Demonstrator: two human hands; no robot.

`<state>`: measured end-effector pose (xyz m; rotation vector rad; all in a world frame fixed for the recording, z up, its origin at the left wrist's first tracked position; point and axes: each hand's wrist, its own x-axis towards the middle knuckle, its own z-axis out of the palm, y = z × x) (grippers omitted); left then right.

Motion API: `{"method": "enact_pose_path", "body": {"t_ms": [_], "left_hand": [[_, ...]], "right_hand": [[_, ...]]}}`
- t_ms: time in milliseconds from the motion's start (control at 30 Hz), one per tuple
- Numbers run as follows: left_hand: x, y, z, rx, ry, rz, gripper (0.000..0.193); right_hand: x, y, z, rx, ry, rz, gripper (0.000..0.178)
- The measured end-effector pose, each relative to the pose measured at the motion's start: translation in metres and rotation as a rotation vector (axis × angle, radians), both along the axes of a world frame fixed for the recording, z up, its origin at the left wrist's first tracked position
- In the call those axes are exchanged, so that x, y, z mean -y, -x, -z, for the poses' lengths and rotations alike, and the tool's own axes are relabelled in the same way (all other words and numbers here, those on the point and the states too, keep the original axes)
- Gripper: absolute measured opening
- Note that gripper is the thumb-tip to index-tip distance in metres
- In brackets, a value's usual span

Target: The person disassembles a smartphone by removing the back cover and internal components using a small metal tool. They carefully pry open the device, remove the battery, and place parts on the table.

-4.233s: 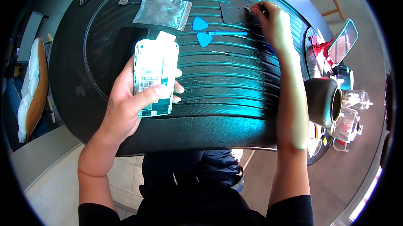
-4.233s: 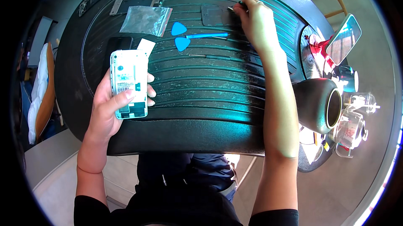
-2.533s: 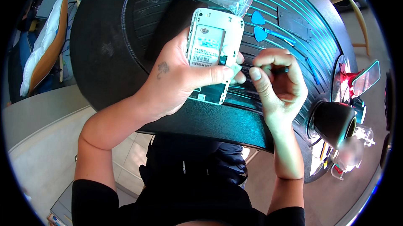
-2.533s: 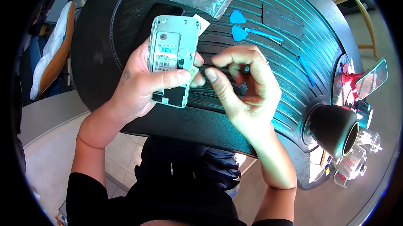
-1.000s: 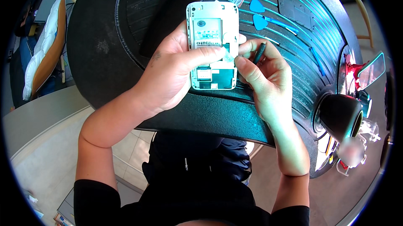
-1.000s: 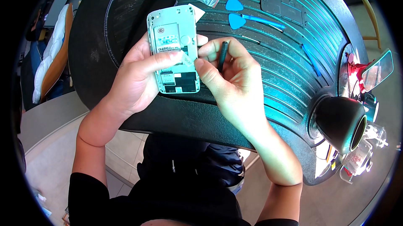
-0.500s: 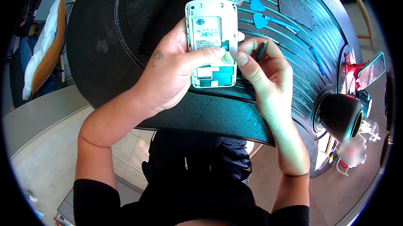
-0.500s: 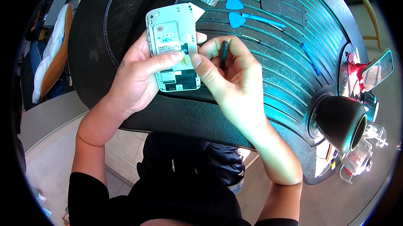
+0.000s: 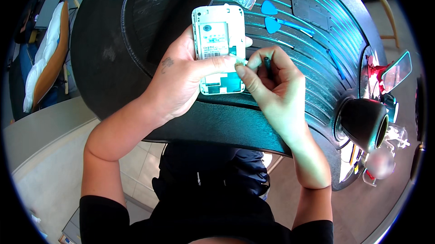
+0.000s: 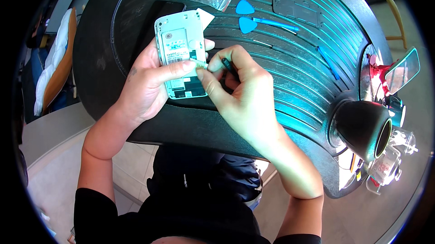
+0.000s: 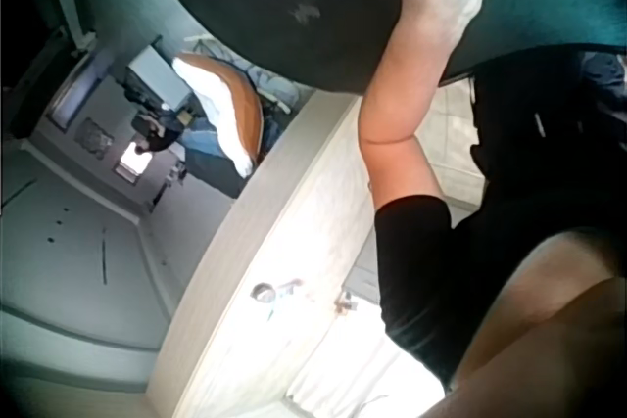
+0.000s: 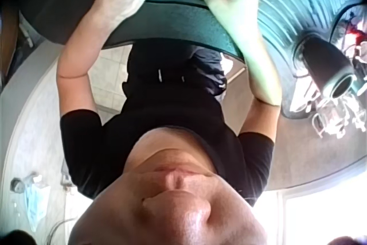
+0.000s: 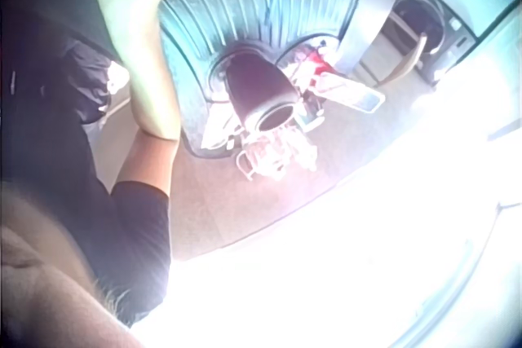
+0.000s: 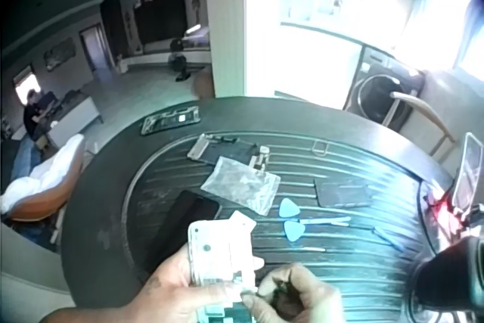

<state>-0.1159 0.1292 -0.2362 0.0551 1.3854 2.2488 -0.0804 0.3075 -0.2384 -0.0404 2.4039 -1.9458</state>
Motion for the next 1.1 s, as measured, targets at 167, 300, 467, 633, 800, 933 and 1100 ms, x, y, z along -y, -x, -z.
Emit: {"method": "enact_pose_path", "body": {"t_ms": [167,300,467,633,800,933,1100], "left_hand": [[-0.001,0.000,-0.001,-0.004,0.032,0.006,0.049],[-0.002,-0.001,-0.002,0.014,0.024,0.017,0.050],[0.002,0.005,-0.011,0.055,-0.009,0.018,0.055],[0.007,0.010,-0.017,0.022,0.016,-0.009,0.061],[0.009,0.012,-0.015,0.058,0.004,0.020,0.062],[0.009,0.010,-0.017,0.092,-0.001,0.033,0.061],[0.008,0.010,-0.019,0.099,-0.022,0.035,0.059]], "right_hand": [[-0.003,0.000,0.001,-0.062,-0.107,-0.003,0.018],[-0.007,0.001,-0.007,-0.125,-0.209,-0.018,0.015],[-0.043,0.009,-0.017,0.019,-0.273,0.046,0.011],[-0.052,0.012,-0.021,-0.030,-0.340,-0.006,0.009],[-0.098,0.043,-0.031,-0.120,-0.320,0.136,0.009],[-0.147,0.085,-0.049,-0.038,-0.659,0.094,0.012],[-0.174,0.139,-0.043,0.153,-0.857,-0.104,0.015]]}}
